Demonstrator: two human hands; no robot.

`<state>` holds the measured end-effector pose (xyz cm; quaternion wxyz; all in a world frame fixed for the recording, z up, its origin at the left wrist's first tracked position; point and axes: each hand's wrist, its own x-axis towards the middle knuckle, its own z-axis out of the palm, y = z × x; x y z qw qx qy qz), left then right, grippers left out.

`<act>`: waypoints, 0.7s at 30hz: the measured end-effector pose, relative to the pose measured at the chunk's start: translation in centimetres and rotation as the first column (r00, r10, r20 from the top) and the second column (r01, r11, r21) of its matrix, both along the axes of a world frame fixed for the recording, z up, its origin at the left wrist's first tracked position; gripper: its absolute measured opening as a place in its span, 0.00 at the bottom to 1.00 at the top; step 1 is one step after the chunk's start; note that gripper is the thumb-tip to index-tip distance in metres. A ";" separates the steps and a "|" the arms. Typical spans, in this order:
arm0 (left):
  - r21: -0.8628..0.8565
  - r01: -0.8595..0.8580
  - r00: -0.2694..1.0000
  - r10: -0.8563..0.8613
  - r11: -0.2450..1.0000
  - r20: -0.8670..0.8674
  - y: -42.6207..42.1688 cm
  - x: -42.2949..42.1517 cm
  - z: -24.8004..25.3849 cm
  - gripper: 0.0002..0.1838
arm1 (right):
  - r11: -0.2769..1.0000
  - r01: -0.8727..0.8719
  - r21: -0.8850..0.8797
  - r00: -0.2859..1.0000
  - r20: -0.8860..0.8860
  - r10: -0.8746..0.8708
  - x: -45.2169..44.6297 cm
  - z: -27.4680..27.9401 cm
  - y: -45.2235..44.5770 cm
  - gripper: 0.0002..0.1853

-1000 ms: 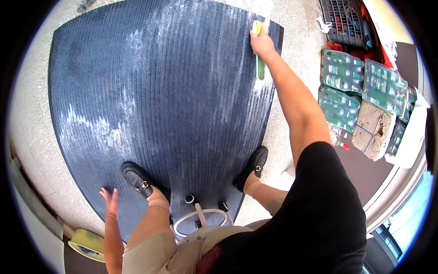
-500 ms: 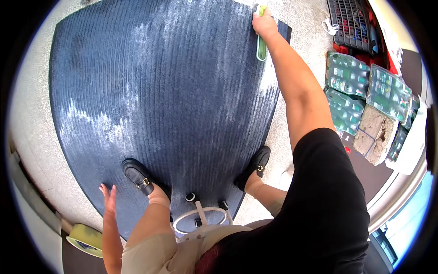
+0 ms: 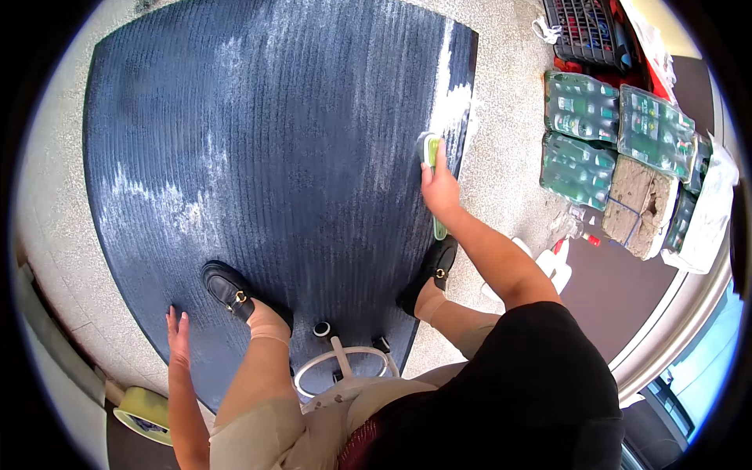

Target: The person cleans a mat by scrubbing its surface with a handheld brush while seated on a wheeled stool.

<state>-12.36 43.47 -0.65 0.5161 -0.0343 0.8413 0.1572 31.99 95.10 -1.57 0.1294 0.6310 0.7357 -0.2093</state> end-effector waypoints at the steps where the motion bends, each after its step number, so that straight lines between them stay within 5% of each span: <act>1: 0.042 -0.029 0.999 0.030 0.999 -0.026 0.6 0.3 0.6 0.37 | 0.996 0.077 0.046 0.997 0.007 -0.077 -2.1 -0.3 3.6 0.38; 6: 0.136 0.154 0.986 -0.144 0.979 -0.081 -0.1 1.4 -0.1 0.37 | 0.988 0.030 0.152 1.000 -0.001 -0.030 -5.7 -1.9 15.5 0.37; 12: 0.027 0.336 0.921 -0.322 0.942 -0.219 1.2 5.8 -1.8 0.43 | 0.994 0.104 0.027 0.982 -0.161 -0.099 2.1 -0.8 -2.2 0.38; 14: -0.105 0.488 0.818 -0.496 0.866 -0.291 0.3 6.1 -3.1 0.46 | 0.991 0.119 -0.052 0.992 -0.043 -0.122 3.3 -0.3 -4.2 0.38; 21: -0.058 0.336 0.937 -0.340 0.940 -0.084 3.2 4.7 -0.8 0.50 | 0.984 0.165 0.060 0.986 0.014 -0.166 -2.7 -1.1 12.3 0.35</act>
